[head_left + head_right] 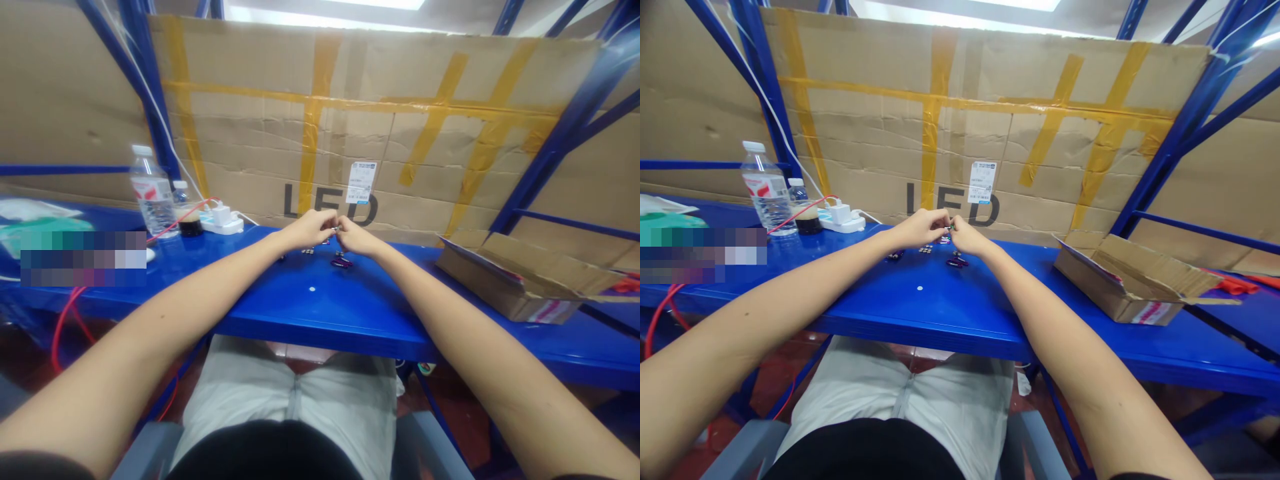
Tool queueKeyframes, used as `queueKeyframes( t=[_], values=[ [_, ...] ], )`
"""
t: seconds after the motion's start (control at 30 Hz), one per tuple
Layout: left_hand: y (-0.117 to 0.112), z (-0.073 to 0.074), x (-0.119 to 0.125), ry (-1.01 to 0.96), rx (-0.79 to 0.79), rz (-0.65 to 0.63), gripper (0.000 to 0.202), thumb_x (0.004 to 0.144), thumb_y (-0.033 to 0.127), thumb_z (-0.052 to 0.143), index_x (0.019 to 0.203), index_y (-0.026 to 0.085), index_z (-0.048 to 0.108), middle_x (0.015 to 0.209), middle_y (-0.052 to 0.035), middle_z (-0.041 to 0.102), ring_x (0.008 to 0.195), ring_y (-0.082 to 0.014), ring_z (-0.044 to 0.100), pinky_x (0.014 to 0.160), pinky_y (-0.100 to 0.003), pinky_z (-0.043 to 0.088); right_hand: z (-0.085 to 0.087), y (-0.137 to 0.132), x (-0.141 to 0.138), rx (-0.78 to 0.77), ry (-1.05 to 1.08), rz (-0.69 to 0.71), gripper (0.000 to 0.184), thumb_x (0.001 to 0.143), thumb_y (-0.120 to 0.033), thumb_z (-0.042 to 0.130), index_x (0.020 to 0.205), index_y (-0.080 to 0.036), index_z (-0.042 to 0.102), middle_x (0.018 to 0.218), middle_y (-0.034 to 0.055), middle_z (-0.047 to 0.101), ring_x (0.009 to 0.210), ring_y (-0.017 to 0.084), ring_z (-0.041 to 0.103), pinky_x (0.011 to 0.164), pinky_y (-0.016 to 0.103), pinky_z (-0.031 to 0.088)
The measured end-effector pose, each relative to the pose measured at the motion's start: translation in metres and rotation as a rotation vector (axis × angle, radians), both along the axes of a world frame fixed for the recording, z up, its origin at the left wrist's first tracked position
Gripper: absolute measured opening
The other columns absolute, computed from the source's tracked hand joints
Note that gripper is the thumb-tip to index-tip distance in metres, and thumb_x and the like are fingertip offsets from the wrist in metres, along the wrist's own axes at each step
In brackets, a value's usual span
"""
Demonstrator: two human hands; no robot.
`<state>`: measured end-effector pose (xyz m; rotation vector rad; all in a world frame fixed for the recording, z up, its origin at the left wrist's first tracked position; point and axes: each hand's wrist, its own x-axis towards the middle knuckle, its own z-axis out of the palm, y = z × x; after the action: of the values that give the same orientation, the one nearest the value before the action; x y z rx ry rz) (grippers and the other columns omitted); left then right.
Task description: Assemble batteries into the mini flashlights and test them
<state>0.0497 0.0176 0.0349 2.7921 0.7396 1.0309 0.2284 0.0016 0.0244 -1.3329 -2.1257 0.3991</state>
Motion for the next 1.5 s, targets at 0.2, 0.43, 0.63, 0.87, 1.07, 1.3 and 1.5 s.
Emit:
queueKeyframes(
  t=[0.2,0.43,0.63,0.87,1.07,1.3,1.5],
  values=[
    [0.008,0.000,-0.006,-0.072,-0.147,0.080,0.023,0.082,0.009,0.054,0.101,0.016,0.065,0.076,-0.0013,0.069,0.068,-0.0140,0.060,0.068,-0.026,0.044,0.001,0.003,0.009,0.000,-0.033,-0.144,0.009,0.090,-0.016,0.047,0.099,-0.017,0.047,0.089,0.0086,0.063,0.078,0.019,0.055,0.077,0.033,0.049],
    [0.018,-0.011,-0.001,-0.094,-0.150,0.108,0.014,0.074,0.012,0.061,0.083,0.016,0.071,0.079,-0.0023,0.071,0.074,-0.0153,0.063,0.071,-0.027,0.045,0.007,0.006,0.025,-0.026,-0.171,-0.239,0.023,0.093,-0.019,0.045,0.111,-0.010,0.056,0.092,0.0142,0.070,0.078,0.021,0.061,0.076,0.032,0.049],
    [0.029,-0.030,0.014,-0.077,-0.232,0.181,0.012,0.070,0.012,0.066,0.079,0.016,0.073,0.072,-0.0020,0.070,0.070,-0.0159,0.062,0.065,-0.027,0.044,0.011,0.005,0.031,-0.016,-0.381,-0.213,0.032,0.079,-0.008,0.054,0.108,-0.010,0.068,0.118,0.0174,0.072,0.099,0.026,0.066,0.083,0.029,0.049],
    [0.035,-0.040,0.019,0.016,-0.308,0.213,0.016,0.068,0.007,0.063,0.078,0.017,0.072,0.079,-0.0033,0.073,0.077,-0.0183,0.066,0.070,-0.028,0.047,0.014,0.001,0.037,-0.176,-0.583,-0.138,0.031,0.070,-0.009,0.059,0.096,-0.014,0.075,0.087,0.0090,0.075,0.079,0.024,0.067,0.071,0.030,0.049],
    [0.031,-0.040,0.026,0.053,-0.221,0.263,0.013,0.073,0.009,0.065,0.082,0.018,0.070,0.079,-0.0037,0.071,0.075,-0.0189,0.064,0.071,-0.029,0.047,0.021,-0.009,0.030,-0.290,-0.605,-0.095,0.019,0.074,-0.017,0.061,0.086,-0.016,0.074,0.071,0.0047,0.068,0.064,0.018,0.061,0.059,0.028,0.046],
    [0.033,-0.042,0.030,0.132,-0.290,0.260,0.003,0.076,0.017,0.072,0.076,0.019,0.073,0.078,-0.0033,0.072,0.078,-0.0196,0.066,0.071,-0.030,0.047,0.021,-0.012,0.029,-0.359,-0.568,-0.050,0.019,0.075,-0.025,0.066,0.088,-0.015,0.076,0.074,0.0050,0.070,0.066,0.018,0.063,0.061,0.028,0.048],
    [0.032,-0.042,0.029,0.125,-0.287,0.279,0.006,0.077,0.015,0.071,0.078,0.020,0.075,0.082,-0.0039,0.075,0.082,-0.0202,0.068,0.076,-0.030,0.049,0.023,-0.013,0.028,-0.353,-0.581,-0.024,0.015,0.074,-0.025,0.069,0.083,-0.015,0.077,0.071,0.0046,0.070,0.066,0.018,0.064,0.063,0.027,0.047]
  ],
)
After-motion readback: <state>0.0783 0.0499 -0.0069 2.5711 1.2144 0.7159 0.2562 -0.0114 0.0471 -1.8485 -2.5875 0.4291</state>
